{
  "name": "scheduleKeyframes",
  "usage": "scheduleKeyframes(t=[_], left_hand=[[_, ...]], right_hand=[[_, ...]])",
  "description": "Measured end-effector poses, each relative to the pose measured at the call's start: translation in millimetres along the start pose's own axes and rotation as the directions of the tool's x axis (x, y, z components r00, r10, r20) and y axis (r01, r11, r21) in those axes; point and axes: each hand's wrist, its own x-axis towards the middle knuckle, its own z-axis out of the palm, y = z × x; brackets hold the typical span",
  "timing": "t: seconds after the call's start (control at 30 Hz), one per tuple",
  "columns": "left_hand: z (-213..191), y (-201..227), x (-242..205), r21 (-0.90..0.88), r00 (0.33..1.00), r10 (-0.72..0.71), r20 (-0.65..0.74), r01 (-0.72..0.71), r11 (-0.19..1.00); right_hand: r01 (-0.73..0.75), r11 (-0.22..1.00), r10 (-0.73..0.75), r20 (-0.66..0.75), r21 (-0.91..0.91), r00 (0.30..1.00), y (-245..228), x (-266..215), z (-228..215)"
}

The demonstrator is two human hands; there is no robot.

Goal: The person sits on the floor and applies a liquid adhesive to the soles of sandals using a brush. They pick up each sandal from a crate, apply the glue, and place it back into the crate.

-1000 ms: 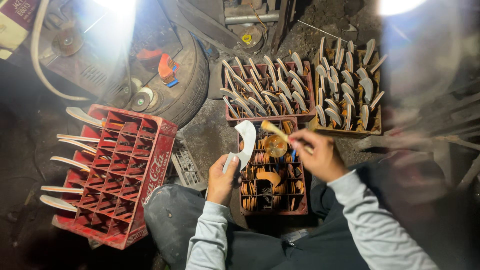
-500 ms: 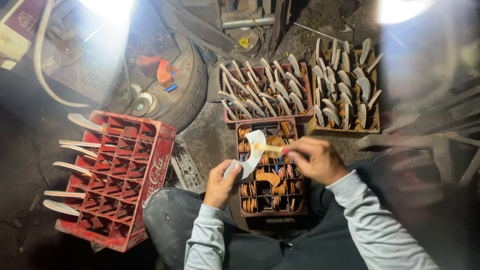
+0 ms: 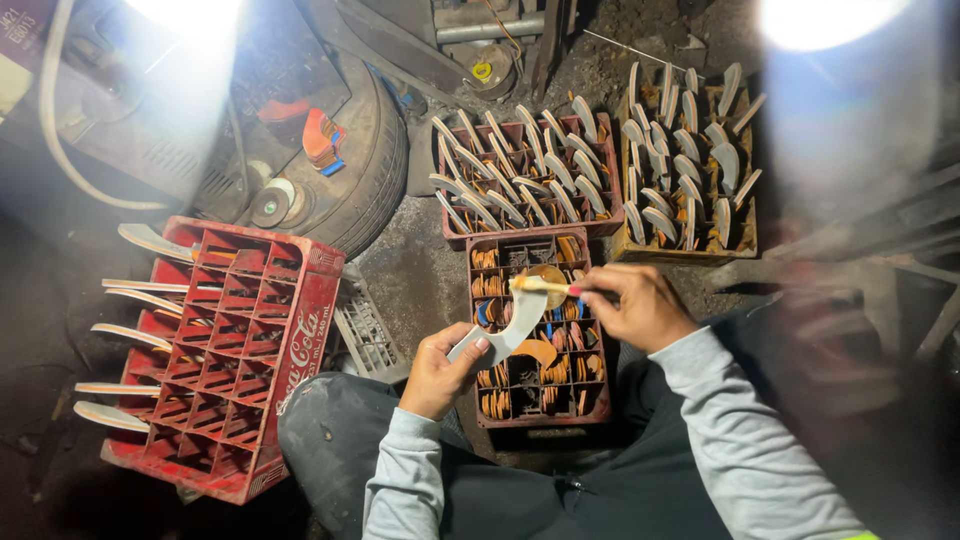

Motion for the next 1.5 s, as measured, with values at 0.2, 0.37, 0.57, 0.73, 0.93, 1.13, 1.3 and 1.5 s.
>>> scheduleKeyframes(t=[0.2,0.37,0.57,0.73,0.93,1.13,1.3,1.5], left_hand=[[0,-2,6,-0.095,0.998,-0.027,-0.057,0.022,0.995],[-5,-3,2,-0.127,0.999,-0.014,-0.044,0.009,0.992],[-3,0,4,-0.197,0.991,-0.006,-0.133,-0.021,0.98],[-4,2,2,-0.188,0.995,-0.022,-0.093,0.004,0.982],[-4,10,-2,-0.175,0.998,-0.04,-0.041,0.032,0.984],[1,5,0,-0.072,1.0,-0.021,-0.02,0.019,0.997],[0,4,0,-0.04,0.997,-0.067,-0.024,0.066,0.997],[-3,5,-1,0.075,0.999,-0.035,0.006,0.034,0.997]], right_hand=[[0.066,0.997,-0.059,-0.119,0.05,0.991,-5,2,-4],[-0.149,0.988,0.15,-0.038,0.043,0.988,-6,-6,5],[-0.007,0.995,0.006,0.008,0.097,1.0,-7,-15,16],[-0.119,0.993,0.119,0.033,0.017,0.992,-5,-10,14],[-0.089,0.996,0.087,-0.157,-0.007,0.984,-8,-1,-8],[0.058,0.998,-0.055,-0.085,0.036,0.995,-13,-2,7],[0.006,0.999,-0.007,0.032,0.038,0.999,-5,2,3],[-0.251,0.964,0.249,-0.039,-0.091,0.968,5,4,-7]])
